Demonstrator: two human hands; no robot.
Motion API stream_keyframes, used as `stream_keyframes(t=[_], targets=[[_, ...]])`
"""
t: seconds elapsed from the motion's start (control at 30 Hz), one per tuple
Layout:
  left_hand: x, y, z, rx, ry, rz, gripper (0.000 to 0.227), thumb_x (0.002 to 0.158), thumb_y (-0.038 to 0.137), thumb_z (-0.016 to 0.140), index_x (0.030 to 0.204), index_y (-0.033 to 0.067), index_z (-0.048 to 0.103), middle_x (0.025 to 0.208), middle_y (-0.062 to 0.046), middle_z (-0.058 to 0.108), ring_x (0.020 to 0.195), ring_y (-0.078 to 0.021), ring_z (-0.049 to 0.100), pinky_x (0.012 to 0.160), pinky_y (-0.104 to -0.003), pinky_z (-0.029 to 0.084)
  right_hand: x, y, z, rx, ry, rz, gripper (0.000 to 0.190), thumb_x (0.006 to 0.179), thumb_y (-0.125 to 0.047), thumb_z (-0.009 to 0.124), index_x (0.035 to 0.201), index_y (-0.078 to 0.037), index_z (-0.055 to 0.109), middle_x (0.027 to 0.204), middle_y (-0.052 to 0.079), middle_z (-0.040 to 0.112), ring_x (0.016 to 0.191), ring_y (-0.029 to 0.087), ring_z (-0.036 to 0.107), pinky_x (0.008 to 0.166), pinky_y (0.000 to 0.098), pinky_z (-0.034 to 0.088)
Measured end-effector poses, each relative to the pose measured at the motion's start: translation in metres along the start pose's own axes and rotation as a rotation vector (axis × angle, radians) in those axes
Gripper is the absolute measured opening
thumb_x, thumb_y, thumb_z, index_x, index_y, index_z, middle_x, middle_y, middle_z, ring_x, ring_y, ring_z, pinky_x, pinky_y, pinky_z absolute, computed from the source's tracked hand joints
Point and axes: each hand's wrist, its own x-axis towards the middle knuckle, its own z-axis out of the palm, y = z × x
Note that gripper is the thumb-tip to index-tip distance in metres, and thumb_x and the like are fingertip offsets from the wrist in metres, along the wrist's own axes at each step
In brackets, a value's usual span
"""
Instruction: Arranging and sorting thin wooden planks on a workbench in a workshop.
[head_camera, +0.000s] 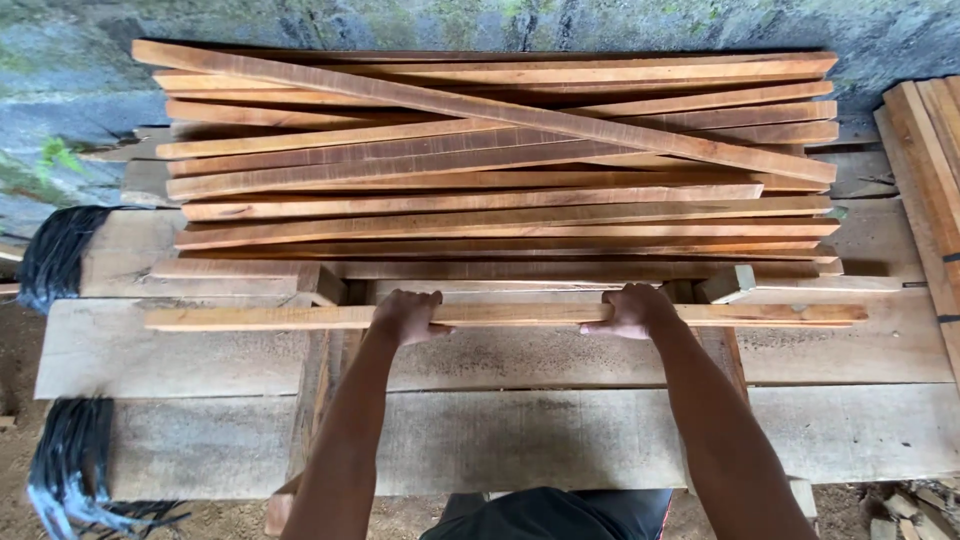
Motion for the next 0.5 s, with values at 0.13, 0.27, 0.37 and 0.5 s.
stream_keyframes(t=[0.13, 0.27, 0.37, 0.5], targets=[[0.002, -0.002, -0.016, -0.037, -0.072, 0.015, 0.064, 0.086, 0.074, 0.059, 0.12, 0.0207, 0.057, 0.108, -0.007, 0.076, 0.1, -0.0304, 0.077, 0.088, -0.048, 0.059, 0.017, 0.013, 0.014, -0.032, 0.022, -0.027, 0.077, 0.076, -0.091, 0.053, 0.114, -0.027, 0.072, 0.11, 0.014, 0.078, 0.114, 0.034, 0.073, 0.102, 0.0464, 0.054], [-0.004, 0.005, -0.055, -0.33, -0.196, -0.09, 0.064, 0.092, 0.074, 0.042, 0.114, 0.0176, 0.064, 0.109, -0.013, 0.077, 0.108, -0.0397, 0.073, 0.097, -0.054, 0.054, 0.013, 0.014, 0.017, 0.183, 0.066, -0.022, 0.058, 0.09, -0.07, 0.051, 0.108, -0.021, 0.074, 0.103, 0.014, 0.08, 0.112, 0.037, 0.072, 0.108, 0.0506, 0.051], [0.022, -0.01, -0.015, -0.612, -0.126, -0.273, 0.072, 0.094, 0.076, 0.025, 0.103, 0.0214, 0.071, 0.1, -0.008, 0.079, 0.106, -0.0387, 0.073, 0.098, -0.053, 0.054, 0.007, 0.009, 0.016, 0.366, 0.181, 0.072, 0.054, 0.095, -0.065, 0.047, 0.108, -0.021, 0.075, 0.1, 0.01, 0.081, 0.11, 0.038, 0.072, 0.103, 0.052, 0.052], [0.013, 0.001, -0.036, -0.591, 0.018, -0.518, 0.078, 0.094, 0.082, 0.027, 0.095, 0.0213, 0.075, 0.092, -0.012, 0.078, 0.102, -0.0396, 0.073, 0.095, -0.052, 0.055, 0.051, 0.037, 0.051, 0.516, 0.357, 0.343, 0.07, 0.091, -0.087, 0.04, 0.096, -0.029, 0.079, 0.09, 0.009, 0.079, 0.102, 0.038, 0.073, 0.093, 0.0508, 0.055]])
